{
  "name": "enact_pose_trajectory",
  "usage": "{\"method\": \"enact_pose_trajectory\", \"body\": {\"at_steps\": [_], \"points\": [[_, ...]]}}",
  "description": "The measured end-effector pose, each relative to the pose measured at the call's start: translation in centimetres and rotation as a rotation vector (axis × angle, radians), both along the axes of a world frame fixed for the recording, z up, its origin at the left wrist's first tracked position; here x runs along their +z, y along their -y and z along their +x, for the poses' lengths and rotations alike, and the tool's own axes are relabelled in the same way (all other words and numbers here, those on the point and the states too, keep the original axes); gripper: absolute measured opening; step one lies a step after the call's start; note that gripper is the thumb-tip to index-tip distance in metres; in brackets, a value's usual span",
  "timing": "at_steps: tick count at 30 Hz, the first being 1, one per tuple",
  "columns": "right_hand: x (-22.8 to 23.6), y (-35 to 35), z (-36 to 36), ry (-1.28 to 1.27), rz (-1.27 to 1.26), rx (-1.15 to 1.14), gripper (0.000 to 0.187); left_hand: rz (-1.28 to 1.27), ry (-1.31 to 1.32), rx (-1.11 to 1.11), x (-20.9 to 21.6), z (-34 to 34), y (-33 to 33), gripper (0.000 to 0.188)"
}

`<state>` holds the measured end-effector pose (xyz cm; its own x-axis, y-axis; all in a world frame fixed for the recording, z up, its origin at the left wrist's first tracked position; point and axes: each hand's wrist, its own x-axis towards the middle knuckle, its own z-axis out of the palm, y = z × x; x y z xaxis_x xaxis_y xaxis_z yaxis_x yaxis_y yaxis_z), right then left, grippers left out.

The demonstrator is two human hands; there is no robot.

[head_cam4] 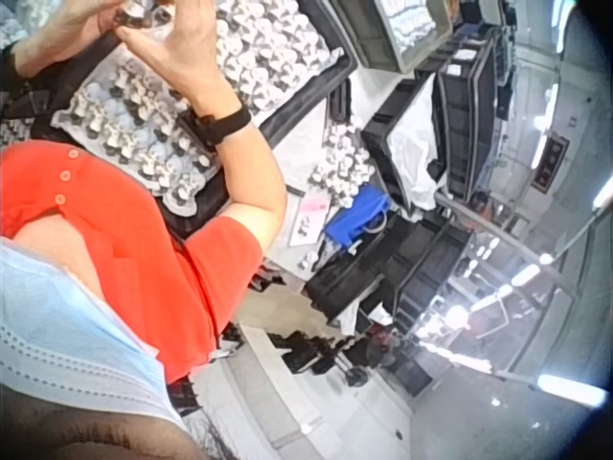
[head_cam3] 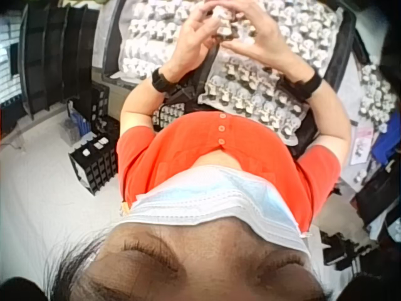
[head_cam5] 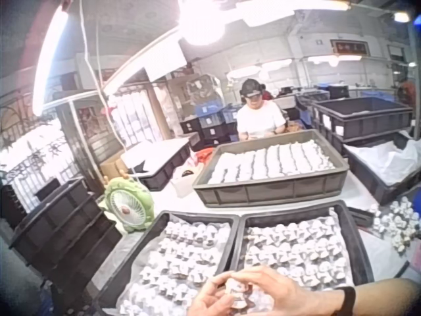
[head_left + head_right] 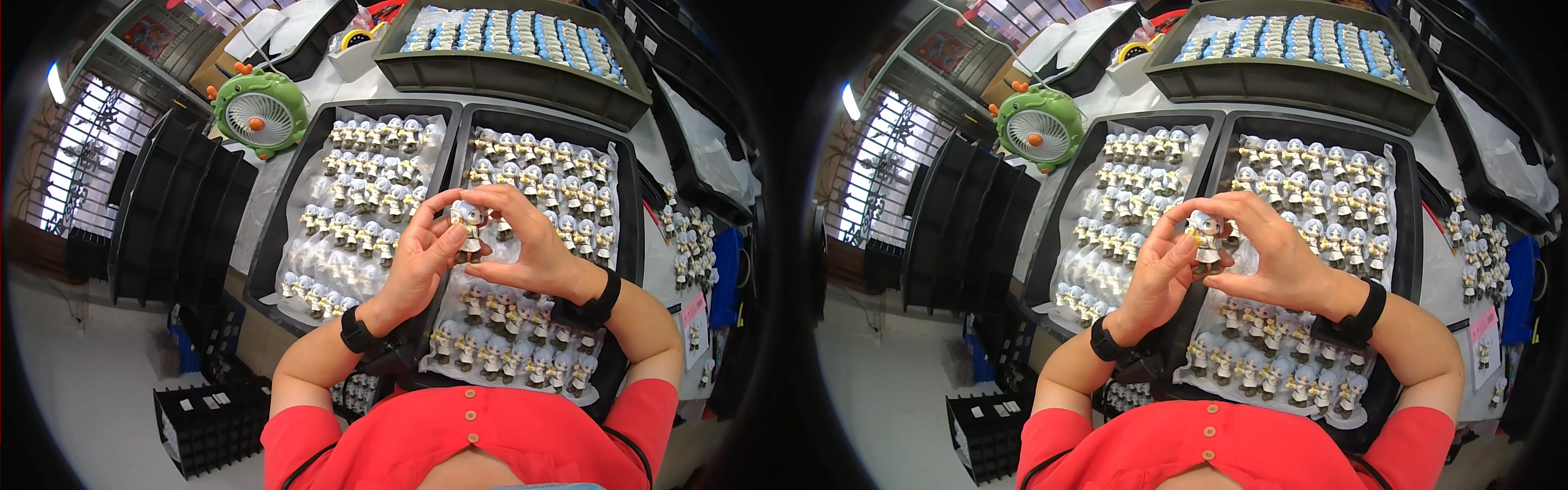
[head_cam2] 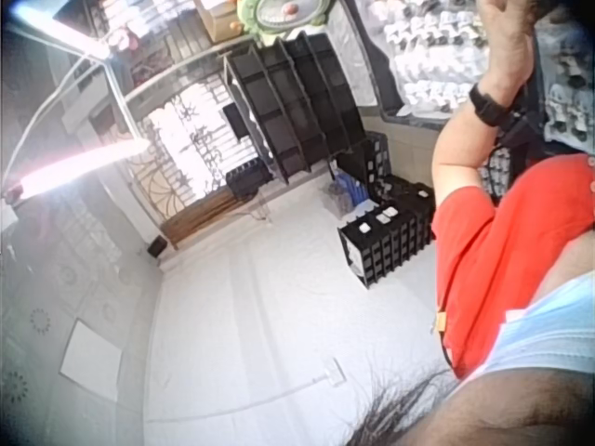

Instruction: The person repeatedly picks up small white and gold miniature figures from a black tray, rotates them in both hands to view different angles, and places them back into the tray. The person continues this pick-up, rotate, and place-back cycle for multiple figures throughout the clip.

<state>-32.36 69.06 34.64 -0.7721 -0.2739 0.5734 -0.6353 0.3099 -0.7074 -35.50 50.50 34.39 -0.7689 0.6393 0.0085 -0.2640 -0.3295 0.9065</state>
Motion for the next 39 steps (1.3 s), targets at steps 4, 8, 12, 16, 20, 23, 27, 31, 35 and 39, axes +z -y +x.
{"method": "enact_pose_trajectory", "body": {"at_steps": [4,8,12,16,20,23,27,31,35,39], "points": [[-0.32,0.01,-0.21,-0.069,0.022,-0.027,0.073,0.008,0.012,-0.015,-0.01,-0.08,0.18,0.052],[-0.53,0.05,-0.09,-0.042,0.001,-0.037,0.076,0.007,0.005,-0.02,0.09,-0.06,0.21,0.054],[-0.41,0.06,0.17,-0.015,0.013,-0.08,0.08,0.046,0.023,-0.035,0.04,-0.22,0.15,0.053],[-0.5,0.18,0.23,-0.02,0.011,-0.093,0.082,0.07,0.032,-0.037,0.19,-0.15,0.21,0.052],[-0.43,0.16,0.22,-0.013,0.004,-0.095,0.081,0.082,0.034,-0.042,0.13,-0.27,0.22,0.051],[-0.3,0.15,0.31,0.001,-0.004,-0.093,0.081,0.08,0.02,-0.029,0.27,-0.15,0.08,0.05],[-0.43,0.1,0.16,-0.004,-0.014,-0.076,0.082,0.084,0.035,-0.033,0.02,-0.25,0.31,0.048],[-0.52,0.07,0.15,0.0,-0.017,-0.061,0.082,0.076,0.06,-0.022,0.07,-0.38,0.36,0.054],[-0.64,-0.22,0.16,0.033,0.049,-0.047,0.085,0.069,0.041,-0.027,0.02,-0.36,0.37,0.054],[-0.66,-0.22,0.13,0.028,0.05,-0.051,0.086,0.031,0.01,-0.032,0.05,-0.33,0.41,0.054]]}}
